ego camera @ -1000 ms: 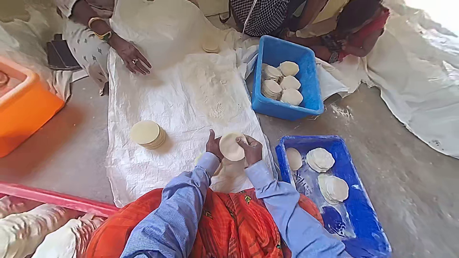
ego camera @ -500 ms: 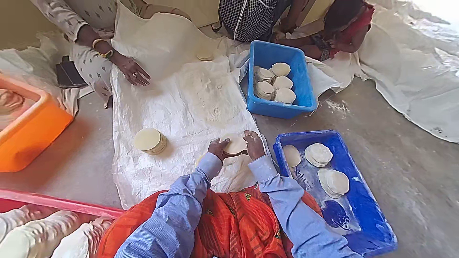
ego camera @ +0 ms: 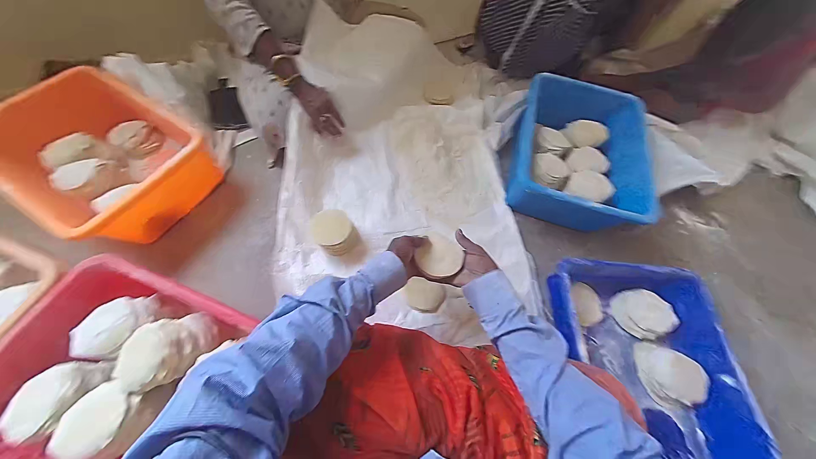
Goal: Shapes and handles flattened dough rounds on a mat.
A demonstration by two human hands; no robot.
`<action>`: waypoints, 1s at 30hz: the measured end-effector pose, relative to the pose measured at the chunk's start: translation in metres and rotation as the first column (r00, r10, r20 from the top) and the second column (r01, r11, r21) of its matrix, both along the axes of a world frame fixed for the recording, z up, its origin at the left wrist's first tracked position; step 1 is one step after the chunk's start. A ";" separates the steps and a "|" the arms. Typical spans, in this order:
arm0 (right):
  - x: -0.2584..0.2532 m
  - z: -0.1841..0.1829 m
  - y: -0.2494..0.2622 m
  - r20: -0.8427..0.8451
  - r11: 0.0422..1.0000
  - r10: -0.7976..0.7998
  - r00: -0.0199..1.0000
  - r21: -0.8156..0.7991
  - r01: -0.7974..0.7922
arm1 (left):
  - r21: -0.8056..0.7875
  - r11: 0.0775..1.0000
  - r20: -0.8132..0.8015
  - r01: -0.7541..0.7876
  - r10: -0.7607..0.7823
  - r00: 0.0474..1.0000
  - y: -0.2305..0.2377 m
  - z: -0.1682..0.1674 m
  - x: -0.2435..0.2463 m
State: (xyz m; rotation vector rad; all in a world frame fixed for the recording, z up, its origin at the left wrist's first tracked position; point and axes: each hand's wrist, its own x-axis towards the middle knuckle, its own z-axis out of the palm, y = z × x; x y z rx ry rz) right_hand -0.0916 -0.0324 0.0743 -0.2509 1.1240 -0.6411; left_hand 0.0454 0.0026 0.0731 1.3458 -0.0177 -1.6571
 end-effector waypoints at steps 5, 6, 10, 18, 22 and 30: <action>0.054 0.003 0.001 -0.172 0.988 0.141 0.975 -0.039 -0.150 | 0.062 0.994 0.071 -0.087 0.083 0.994 0.013 -0.007 0.057; 0.067 0.001 0.001 -0.189 0.976 0.195 0.962 -0.063 -0.210 | 0.056 0.993 0.096 -0.103 0.097 0.991 0.017 -0.011 0.071; 0.135 -0.006 -0.003 -0.243 0.900 0.360 0.901 -0.162 -0.404 | -0.013 0.981 0.129 -0.192 0.192 0.973 0.031 -0.002 0.135; 0.235 0.002 -0.028 -0.403 0.805 0.379 0.833 -0.302 -0.511 | -0.121 0.978 0.358 -0.170 0.202 0.911 0.027 0.003 0.235; 0.239 -0.028 -0.025 -0.559 0.732 0.383 0.735 -0.301 -0.610 | 0.000 0.996 0.434 -0.094 0.085 0.897 0.030 -0.029 0.236; 0.222 -0.047 -0.025 -0.692 0.669 0.358 0.627 -0.279 -0.689 | 0.108 0.994 0.543 -0.022 -0.040 0.839 0.034 -0.040 0.224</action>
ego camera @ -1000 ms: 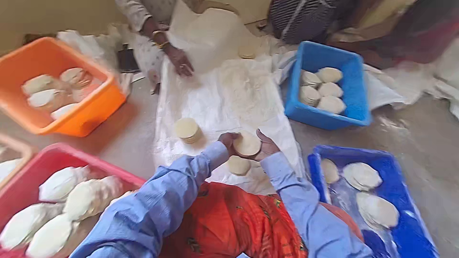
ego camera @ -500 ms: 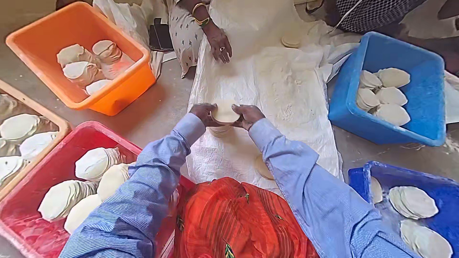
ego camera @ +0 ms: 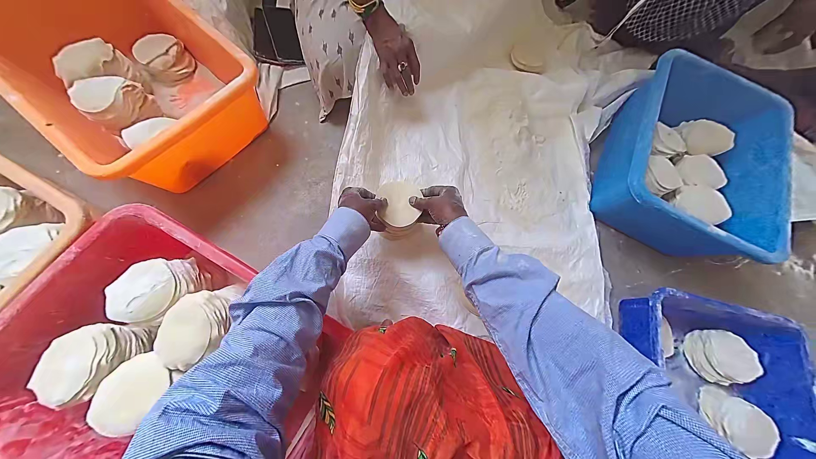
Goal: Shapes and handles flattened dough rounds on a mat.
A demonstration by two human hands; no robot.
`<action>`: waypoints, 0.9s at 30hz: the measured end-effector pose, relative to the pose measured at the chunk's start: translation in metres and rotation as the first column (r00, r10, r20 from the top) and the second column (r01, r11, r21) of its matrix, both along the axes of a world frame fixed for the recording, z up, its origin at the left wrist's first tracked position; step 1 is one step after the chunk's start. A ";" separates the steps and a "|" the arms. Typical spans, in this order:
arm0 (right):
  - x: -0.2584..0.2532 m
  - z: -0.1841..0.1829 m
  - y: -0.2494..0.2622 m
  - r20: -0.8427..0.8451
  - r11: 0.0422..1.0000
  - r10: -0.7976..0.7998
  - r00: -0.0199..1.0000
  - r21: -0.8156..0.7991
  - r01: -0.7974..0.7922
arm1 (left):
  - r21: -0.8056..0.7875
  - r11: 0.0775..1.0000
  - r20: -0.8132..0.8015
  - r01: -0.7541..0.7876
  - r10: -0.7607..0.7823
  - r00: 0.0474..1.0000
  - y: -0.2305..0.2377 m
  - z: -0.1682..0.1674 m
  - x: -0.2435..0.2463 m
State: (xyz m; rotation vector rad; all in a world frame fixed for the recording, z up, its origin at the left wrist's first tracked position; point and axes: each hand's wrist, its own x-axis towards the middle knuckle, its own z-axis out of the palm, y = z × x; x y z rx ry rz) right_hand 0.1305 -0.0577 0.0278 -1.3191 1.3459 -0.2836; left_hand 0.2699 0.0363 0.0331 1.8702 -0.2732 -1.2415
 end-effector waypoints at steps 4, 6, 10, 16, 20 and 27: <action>-0.002 -0.004 0.000 -0.063 0.999 0.003 0.998 -0.045 -0.006 | 0.060 0.997 0.078 0.044 -0.049 0.996 -0.001 -0.003 0.001; -0.002 -0.005 0.000 -0.080 0.999 0.002 0.997 -0.045 -0.006 | 0.098 0.994 0.112 0.058 -0.069 0.991 -0.001 -0.005 0.002; -0.018 0.006 -0.007 -0.077 0.997 0.016 0.997 -0.079 -0.022 | 0.174 0.983 0.174 0.056 -0.086 0.981 -0.001 -0.007 0.004; -0.162 0.051 -0.045 -0.146 0.981 -0.025 0.989 -0.194 -0.004 | 0.157 0.980 0.290 0.119 -0.161 0.943 0.009 0.014 0.000; -0.266 0.009 -0.029 -0.369 0.979 0.098 0.924 -0.132 -0.157 | 0.045 0.956 0.214 0.289 -0.292 0.932 0.000 0.050 -0.058; -0.239 -0.019 0.049 -0.599 0.858 0.338 0.726 -0.121 -0.499 | 0.052 0.386 0.493 0.921 -0.812 0.313 -0.018 0.025 -0.172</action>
